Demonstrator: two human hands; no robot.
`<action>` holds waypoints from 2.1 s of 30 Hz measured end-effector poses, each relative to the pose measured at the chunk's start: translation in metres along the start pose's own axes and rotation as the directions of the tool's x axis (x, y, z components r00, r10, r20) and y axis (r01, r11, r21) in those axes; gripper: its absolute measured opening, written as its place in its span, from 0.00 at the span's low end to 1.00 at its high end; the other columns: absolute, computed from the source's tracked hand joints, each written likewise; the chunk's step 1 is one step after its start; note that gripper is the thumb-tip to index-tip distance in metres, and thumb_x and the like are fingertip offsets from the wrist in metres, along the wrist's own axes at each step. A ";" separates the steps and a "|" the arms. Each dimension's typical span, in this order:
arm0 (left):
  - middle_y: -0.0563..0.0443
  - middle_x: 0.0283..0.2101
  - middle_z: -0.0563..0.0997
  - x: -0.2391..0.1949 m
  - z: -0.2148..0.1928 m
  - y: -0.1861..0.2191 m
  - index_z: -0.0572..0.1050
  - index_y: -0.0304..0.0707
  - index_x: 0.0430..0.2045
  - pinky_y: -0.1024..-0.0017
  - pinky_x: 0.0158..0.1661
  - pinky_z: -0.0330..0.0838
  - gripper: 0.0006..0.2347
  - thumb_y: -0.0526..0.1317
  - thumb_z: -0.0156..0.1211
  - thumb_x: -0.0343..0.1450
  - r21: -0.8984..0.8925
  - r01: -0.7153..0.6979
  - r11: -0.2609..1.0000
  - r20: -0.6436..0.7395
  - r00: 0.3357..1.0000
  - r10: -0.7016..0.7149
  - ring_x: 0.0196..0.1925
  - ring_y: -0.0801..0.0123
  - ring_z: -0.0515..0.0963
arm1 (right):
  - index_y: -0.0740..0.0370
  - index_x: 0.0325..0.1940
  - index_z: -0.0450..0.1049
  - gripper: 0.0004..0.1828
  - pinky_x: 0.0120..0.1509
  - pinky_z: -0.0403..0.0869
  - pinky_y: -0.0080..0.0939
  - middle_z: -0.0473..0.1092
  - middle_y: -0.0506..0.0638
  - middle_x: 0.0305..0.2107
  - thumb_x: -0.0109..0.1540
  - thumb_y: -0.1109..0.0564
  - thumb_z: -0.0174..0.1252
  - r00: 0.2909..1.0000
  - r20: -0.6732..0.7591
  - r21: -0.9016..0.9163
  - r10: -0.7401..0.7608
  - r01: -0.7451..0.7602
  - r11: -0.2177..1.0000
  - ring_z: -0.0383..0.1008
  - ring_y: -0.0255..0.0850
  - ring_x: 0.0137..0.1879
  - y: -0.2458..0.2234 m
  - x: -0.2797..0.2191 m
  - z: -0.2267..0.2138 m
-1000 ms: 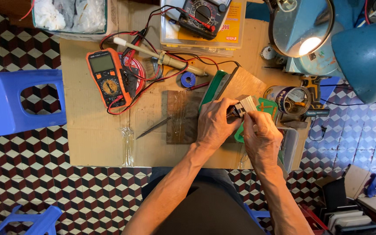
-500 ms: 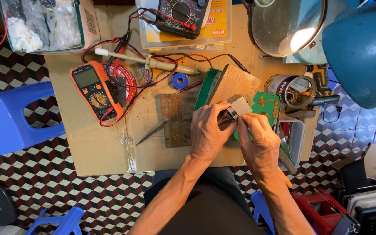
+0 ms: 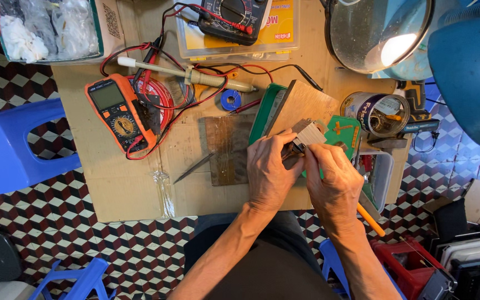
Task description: The person uses a hammer and a small chisel to carefully chip away at a small metal component held in a green clamp on a workbench. The person repeatedly taps the chisel with the hammer to remove material from the component.
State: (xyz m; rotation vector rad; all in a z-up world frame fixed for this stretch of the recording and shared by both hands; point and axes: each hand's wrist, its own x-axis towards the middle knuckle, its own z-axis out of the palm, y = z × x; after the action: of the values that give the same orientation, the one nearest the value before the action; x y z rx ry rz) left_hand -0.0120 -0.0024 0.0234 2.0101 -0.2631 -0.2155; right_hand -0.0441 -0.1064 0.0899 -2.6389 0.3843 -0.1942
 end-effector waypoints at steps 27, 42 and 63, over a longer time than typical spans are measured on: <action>0.48 0.43 0.83 0.013 -0.007 -0.014 0.73 0.39 0.43 0.59 0.58 0.68 0.20 0.41 0.76 0.61 0.047 -0.132 0.990 0.089 0.988 0.127 0.48 0.58 0.81 | 0.63 0.57 0.80 0.22 0.50 0.73 0.47 0.80 0.61 0.37 0.66 0.46 0.58 0.617 0.367 -0.115 0.696 -0.712 0.692 0.77 0.50 0.43 0.128 -0.051 -0.081; 0.46 0.43 0.82 0.012 -0.013 -0.017 0.71 0.40 0.49 0.57 0.57 0.68 0.24 0.43 0.74 0.61 0.135 -0.201 0.970 0.199 0.965 0.172 0.50 0.57 0.81 | 0.65 0.53 0.74 0.19 0.49 0.73 0.48 0.71 0.59 0.45 0.62 0.52 0.64 0.878 0.273 0.011 0.392 -0.411 0.912 0.75 0.53 0.44 0.182 -0.094 0.008; 0.44 0.44 0.83 0.010 -0.011 -0.024 0.72 0.42 0.50 0.57 0.59 0.67 0.22 0.42 0.72 0.63 0.073 -0.188 0.980 0.163 0.971 0.174 0.53 0.53 0.80 | 0.66 0.61 0.73 0.20 0.45 0.76 0.41 0.77 0.58 0.43 0.64 0.60 0.62 0.974 0.225 0.156 -0.007 -0.029 0.987 0.80 0.45 0.42 0.024 0.005 -0.070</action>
State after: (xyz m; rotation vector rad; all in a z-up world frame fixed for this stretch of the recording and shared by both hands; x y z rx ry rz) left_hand 0.0029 0.0146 0.0062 2.0444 -0.5614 -0.2493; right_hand -0.0592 -0.1577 0.1405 -2.4676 0.2946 0.0759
